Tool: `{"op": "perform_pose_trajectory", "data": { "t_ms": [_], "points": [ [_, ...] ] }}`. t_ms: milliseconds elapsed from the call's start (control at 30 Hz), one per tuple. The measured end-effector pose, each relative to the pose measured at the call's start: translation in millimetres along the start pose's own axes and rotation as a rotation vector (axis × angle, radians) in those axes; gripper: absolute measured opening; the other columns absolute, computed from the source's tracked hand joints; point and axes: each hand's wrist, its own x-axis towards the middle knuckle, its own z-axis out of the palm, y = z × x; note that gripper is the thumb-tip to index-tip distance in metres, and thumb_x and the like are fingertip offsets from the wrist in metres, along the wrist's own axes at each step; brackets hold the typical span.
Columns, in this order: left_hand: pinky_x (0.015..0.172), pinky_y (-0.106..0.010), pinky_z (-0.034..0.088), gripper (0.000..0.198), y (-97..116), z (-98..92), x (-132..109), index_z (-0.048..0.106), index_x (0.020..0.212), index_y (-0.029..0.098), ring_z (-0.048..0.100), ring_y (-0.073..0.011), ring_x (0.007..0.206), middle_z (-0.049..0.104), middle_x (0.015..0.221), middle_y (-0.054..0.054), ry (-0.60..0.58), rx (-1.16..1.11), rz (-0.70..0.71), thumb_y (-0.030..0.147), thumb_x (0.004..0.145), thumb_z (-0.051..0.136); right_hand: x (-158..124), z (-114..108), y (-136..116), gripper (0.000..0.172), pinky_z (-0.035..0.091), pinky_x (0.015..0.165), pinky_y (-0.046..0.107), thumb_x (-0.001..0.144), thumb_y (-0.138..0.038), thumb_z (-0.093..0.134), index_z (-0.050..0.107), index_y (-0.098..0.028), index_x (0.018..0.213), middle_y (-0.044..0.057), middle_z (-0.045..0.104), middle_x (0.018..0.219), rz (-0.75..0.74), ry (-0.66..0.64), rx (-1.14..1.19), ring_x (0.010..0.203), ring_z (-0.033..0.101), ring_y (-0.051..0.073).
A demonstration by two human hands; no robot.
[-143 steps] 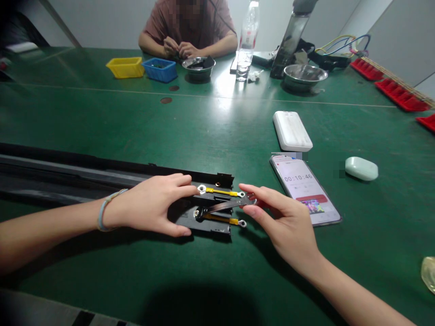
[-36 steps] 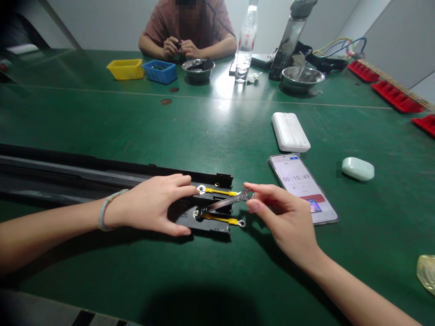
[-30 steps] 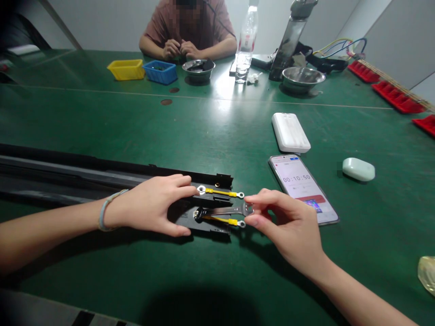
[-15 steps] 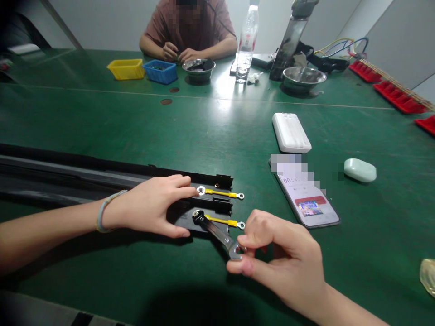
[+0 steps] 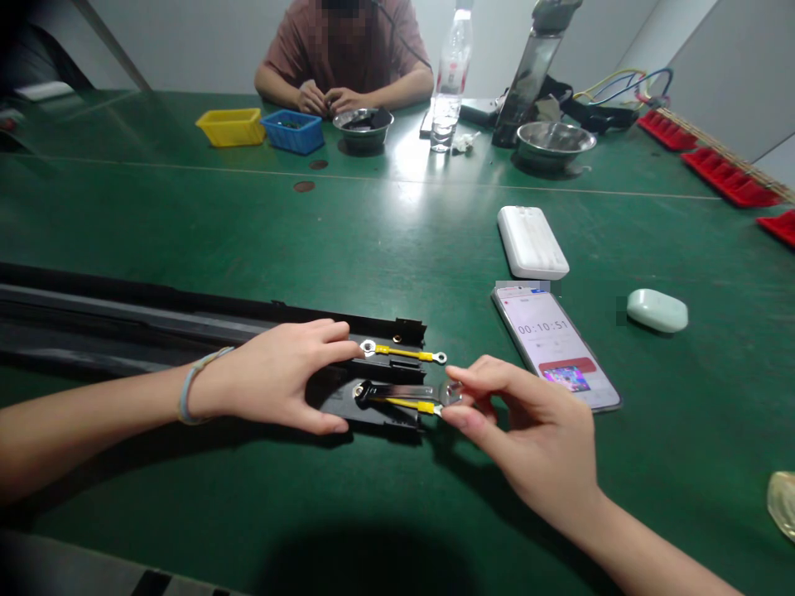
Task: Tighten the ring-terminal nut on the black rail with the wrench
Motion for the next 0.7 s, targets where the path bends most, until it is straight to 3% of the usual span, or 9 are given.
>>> {"op": "perform_pose_trajectory", "data": {
  "t_ms": [133, 367, 533, 700],
  "points": [
    [0.069, -0.032, 0.045, 0.061, 3.7, -3.1, -6.6, 0.056, 0.111, 0.021, 0.053, -0.0209, 0.083, 0.053, 0.092, -0.003, -0.002, 0.001, 0.000, 0.066, 0.070, 0.059, 4.9, 2.4, -1.1, 0.023, 0.054, 0.053, 0.018, 0.071, -0.017, 0.072, 0.076, -0.031, 0.089, -0.007, 0.071, 0.062, 0.077, 0.061, -0.104, 0.053, 0.066, 0.011],
    [0.071, -0.032, 0.045, 0.062, 8.1, -3.5, -9.7, 0.056, 0.112, 0.021, 0.053, -0.0211, 0.085, 0.054, 0.093, -0.003, -0.004, -0.009, -0.004, 0.066, 0.069, 0.060, 5.6, 2.1, 2.8, 0.022, 0.054, 0.048, 0.018, 0.076, -0.024, 0.067, 0.075, -0.029, 0.096, -0.006, 0.072, 0.056, 0.146, 0.042, -0.131, 0.049, 0.066, 0.012],
    [0.070, -0.031, 0.045, 0.061, 5.4, -2.5, -8.6, 0.056, 0.111, 0.021, 0.053, -0.0205, 0.084, 0.054, 0.092, -0.003, -0.001, -0.009, -0.002, 0.065, 0.070, 0.060, 5.3, -1.4, 5.1, 0.022, 0.054, 0.050, 0.023, 0.071, -0.020, 0.072, 0.076, -0.034, 0.088, -0.005, 0.070, 0.061, 0.125, 0.015, -0.040, 0.053, 0.065, 0.014],
    [0.069, -0.030, 0.044, 0.061, 1.2, -2.6, -5.0, 0.056, 0.111, 0.021, 0.053, -0.0200, 0.083, 0.054, 0.092, -0.003, 0.010, -0.008, 0.004, 0.065, 0.070, 0.060, 6.8, -3.3, 3.1, 0.022, 0.047, 0.045, 0.026, 0.066, -0.015, 0.078, 0.074, -0.030, 0.082, -0.003, 0.064, 0.058, 0.029, -0.106, 0.172, 0.051, 0.059, 0.016]
  ]
}}
